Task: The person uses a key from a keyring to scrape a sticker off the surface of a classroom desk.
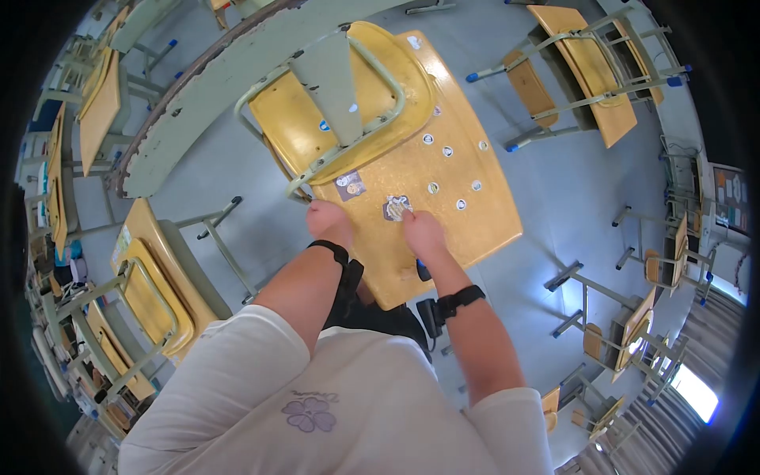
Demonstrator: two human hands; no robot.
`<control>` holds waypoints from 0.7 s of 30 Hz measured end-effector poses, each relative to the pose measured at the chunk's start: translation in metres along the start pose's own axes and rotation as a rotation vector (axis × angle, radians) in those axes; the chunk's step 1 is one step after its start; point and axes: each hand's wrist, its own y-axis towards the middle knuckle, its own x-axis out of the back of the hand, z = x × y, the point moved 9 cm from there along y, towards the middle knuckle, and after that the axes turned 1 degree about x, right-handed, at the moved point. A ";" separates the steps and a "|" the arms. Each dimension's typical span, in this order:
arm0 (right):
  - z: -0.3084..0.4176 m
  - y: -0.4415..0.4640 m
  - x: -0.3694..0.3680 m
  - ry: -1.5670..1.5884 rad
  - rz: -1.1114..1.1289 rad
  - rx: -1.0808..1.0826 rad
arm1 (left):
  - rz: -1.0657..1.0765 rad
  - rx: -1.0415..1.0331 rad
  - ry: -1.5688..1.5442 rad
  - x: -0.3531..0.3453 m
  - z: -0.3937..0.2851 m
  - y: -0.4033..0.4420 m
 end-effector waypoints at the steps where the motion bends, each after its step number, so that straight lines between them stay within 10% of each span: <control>1: 0.005 0.002 0.000 0.070 0.014 -0.018 | 0.009 -0.016 -0.014 0.000 -0.002 -0.001; 21: 0.011 0.001 0.017 0.004 0.025 -0.079 | 0.009 -0.068 -0.045 -0.008 0.002 0.012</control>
